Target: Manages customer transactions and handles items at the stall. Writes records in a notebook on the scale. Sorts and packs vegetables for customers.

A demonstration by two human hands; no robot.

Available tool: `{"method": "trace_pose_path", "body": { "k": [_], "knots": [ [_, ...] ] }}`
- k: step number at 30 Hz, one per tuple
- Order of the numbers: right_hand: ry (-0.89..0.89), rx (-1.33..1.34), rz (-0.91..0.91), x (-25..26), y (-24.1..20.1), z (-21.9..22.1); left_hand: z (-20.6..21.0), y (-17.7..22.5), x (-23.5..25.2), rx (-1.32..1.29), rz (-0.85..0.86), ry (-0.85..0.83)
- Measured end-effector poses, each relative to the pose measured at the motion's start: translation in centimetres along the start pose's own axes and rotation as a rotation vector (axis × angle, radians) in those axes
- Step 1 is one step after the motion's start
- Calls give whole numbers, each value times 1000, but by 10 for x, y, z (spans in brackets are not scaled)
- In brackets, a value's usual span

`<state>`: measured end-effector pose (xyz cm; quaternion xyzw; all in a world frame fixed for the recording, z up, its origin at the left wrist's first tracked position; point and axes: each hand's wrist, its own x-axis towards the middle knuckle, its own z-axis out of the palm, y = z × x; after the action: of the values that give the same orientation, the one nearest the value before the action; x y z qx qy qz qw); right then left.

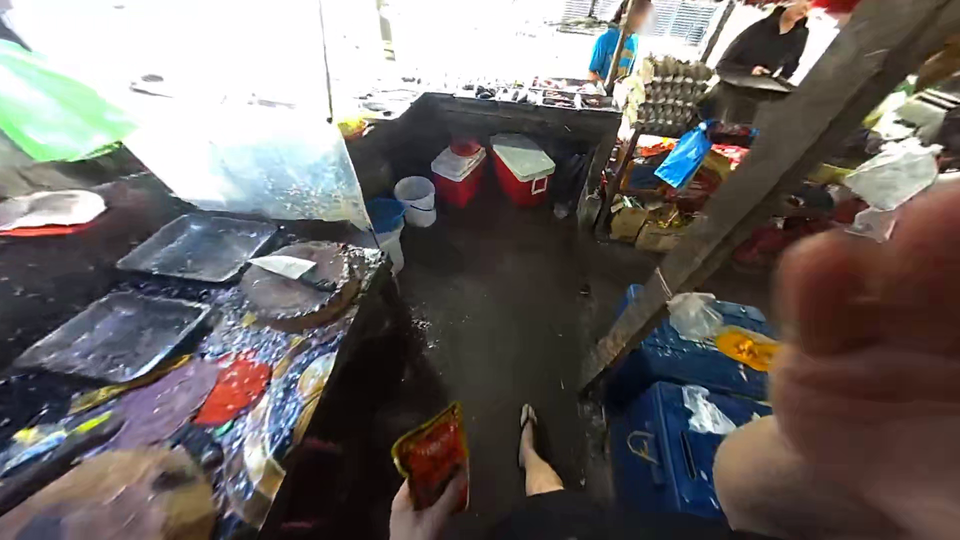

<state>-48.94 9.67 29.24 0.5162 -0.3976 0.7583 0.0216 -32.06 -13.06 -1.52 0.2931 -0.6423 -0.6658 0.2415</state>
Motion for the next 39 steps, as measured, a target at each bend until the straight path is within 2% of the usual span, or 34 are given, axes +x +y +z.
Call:
{"method": "trace_pose_path", "body": {
  "k": [2, 4, 5, 7, 8, 9, 10, 11, 13, 15, 17, 20, 22, 24, 28, 30, 33, 36, 39],
  "knots": [
    [-236, -113, 47, 27, 73, -58, 26, -15, 62, 90, -11, 38],
    [-428, -354, 229, 56, 152, -128, 60, -15, 127, 154, -32, 80],
    [-486, -587, 437, 69, 187, -163, 81, -11, 161, 182, -51, 97],
    [-639, -1062, 1058, 94, 250, -220, 119, 3, 228, 254, -63, 64],
    [-698, -1176, 1285, 104, 280, -241, 136, 13, 261, 323, -20, -2],
    [-748, -1210, 1411, 114, 305, -259, 155, 23, 294, 403, 47, -76],
    [-792, -1165, 1426, 124, 327, -278, 175, 34, 324, 465, 124, -144],
    [-811, -1041, 1353, 131, 348, -298, 197, 47, 352, 493, 174, -207],
    [-769, -687, 1115, 143, 395, -331, 244, 72, 403, 476, 221, -320],
    [-729, -475, 929, 155, 445, -361, 292, 82, 457, 432, 234, -431],
    [-662, -455, 815, 167, 488, -400, 345, 79, 519, 400, 249, -564],
    [-476, -644, 779, 183, 536, -482, 433, 71, 623, 400, 245, -803],
    [-322, -741, 827, 197, 550, -538, 499, 79, 687, 383, 219, -1004],
    [-152, -781, 899, 219, 545, -590, 570, 97, 734, 336, 206, -1186],
    [185, -583, 1045, 248, 517, -682, 708, 138, 797, 294, 324, -1567],
    [286, -524, 1100, 241, 505, -716, 775, 147, 806, 372, 346, -1752],
    [391, -600, 1119, 224, 499, -772, 873, 147, 807, 462, 308, -1950],
    [466, -675, 1126, 195, 488, -844, 969, 124, 792, 438, 316, -2055],
    [560, -659, 1176, 166, 453, -933, 1073, 99, 763, 454, 337, -2070]
  ]
}}
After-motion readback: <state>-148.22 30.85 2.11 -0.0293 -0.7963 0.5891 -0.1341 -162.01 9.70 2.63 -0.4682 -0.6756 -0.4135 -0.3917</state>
